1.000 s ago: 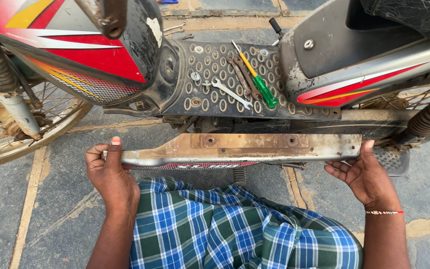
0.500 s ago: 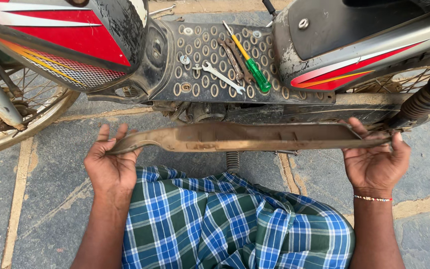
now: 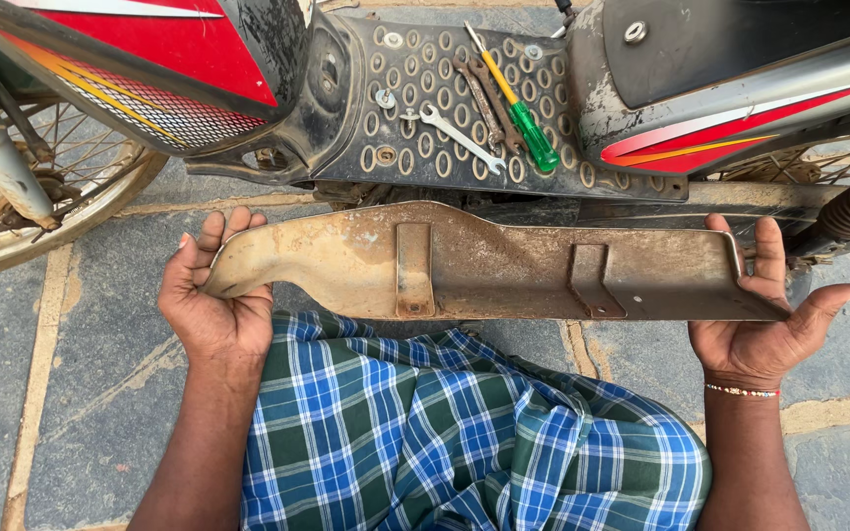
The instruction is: The person removes a side cover from a moped and then uses a screwdriver to loosen screws on the internal frame.
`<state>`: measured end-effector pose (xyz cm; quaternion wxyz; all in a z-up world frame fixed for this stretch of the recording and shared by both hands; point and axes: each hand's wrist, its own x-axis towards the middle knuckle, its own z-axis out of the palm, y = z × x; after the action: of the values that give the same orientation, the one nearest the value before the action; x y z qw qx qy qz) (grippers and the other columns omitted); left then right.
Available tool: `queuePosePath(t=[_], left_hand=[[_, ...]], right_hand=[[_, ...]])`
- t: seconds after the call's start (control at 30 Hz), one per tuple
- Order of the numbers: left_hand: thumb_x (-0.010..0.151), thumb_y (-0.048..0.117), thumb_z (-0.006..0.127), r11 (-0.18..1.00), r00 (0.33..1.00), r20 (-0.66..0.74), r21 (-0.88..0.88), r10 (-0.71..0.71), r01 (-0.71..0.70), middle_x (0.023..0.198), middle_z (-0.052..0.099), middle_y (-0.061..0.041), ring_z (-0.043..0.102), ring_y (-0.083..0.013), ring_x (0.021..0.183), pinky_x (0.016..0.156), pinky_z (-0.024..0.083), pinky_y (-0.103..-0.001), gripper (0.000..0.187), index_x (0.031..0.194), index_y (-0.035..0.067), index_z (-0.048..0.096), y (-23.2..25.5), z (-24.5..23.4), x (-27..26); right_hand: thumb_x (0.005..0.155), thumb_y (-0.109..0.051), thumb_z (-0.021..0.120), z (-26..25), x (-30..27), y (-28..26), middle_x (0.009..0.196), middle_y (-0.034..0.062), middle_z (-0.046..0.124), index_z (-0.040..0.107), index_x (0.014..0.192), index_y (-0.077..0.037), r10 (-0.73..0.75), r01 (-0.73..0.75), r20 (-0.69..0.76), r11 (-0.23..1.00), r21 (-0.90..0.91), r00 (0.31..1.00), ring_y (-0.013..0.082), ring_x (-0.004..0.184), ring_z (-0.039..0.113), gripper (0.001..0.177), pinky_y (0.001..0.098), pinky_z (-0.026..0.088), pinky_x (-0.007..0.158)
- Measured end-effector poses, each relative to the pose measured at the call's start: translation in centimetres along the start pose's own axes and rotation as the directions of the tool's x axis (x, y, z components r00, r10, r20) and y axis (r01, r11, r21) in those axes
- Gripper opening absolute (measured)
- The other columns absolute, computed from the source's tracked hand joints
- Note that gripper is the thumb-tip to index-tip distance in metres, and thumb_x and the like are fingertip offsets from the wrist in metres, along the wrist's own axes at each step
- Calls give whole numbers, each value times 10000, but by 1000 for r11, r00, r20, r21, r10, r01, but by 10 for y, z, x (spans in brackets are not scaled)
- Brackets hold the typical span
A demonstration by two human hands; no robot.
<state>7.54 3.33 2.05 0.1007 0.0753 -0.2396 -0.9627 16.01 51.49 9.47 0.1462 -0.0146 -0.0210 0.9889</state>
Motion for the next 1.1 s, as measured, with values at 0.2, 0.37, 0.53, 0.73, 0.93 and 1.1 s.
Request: queuePosePath(t=[0.2, 0.37, 0.53, 0.73, 0.93, 1.1], left_hand=[[1025, 280, 549, 1000, 1000, 6, -3, 5, -5, 1266, 699, -231, 641, -393, 1314, 1161, 530, -509, 388, 1221, -36, 661, 4, -1, -1], [1015, 291, 565, 1000, 1000, 13, 3, 12, -12, 1259, 706, -234, 645, -403, 1304, 1154, 535, -524, 371, 1174, -25, 678, 6, -2, 0], [1036, 275, 585, 999, 999, 29, 6, 39, -39, 1252, 709, -221, 663, -415, 1298, 1189, 536, -529, 326, 1159, -12, 680, 8, -9, 2], [1068, 285, 601, 999, 997, 65, 5, 38, -38, 1248, 708, -210, 671, -401, 1302, 1220, 536, -520, 331, 1174, -14, 697, 8, -18, 4], [1105, 341, 615, 998, 983, 173, 11, 67, -70, 1273, 697, -220, 622, -355, 1262, 1196, 519, -480, 382, 1272, 1, 671, 10, -12, -3], [1098, 420, 650, 982, 914, 376, 53, 151, -183, 1355, 613, -189, 572, -294, 1328, 1211, 467, -430, 473, 1382, 50, 573, 13, 4, -26]], right_hand=[[924, -887, 350, -2, -1, 3, 1424, 479, 457, 505, 1411, 115, 21, -21, -1, 1000, -20, 1000, 602, 1333, 427, 1125, 732, 322, 1127], [980, -865, 346, -12, 1, -6, 1421, 439, 494, 505, 1364, 92, -18, 12, -47, 990, -140, 999, 569, 1369, 463, 1043, 679, 354, 1179], [1005, -842, 338, -24, 5, -17, 1429, 394, 538, 526, 1348, 79, -32, 21, -35, 960, -280, 999, 511, 1306, 488, 1001, 624, 380, 1237], [964, -826, 392, -27, 6, -18, 1448, 339, 538, 538, 1384, 31, -41, 54, 37, 875, -481, 998, 470, 1367, 503, 965, 579, 369, 1222], [986, -815, 402, -32, 8, -22, 1489, 334, 520, 533, 1438, 83, -15, 13, -1, 905, -426, 1000, 472, 1353, 490, 1014, 588, 363, 1208], [1004, -763, 509, -59, 20, -41, 1501, 209, 558, 529, 1416, -2, 81, 30, 110, 657, -753, 991, 328, 1358, 510, 866, 470, 376, 1266]])
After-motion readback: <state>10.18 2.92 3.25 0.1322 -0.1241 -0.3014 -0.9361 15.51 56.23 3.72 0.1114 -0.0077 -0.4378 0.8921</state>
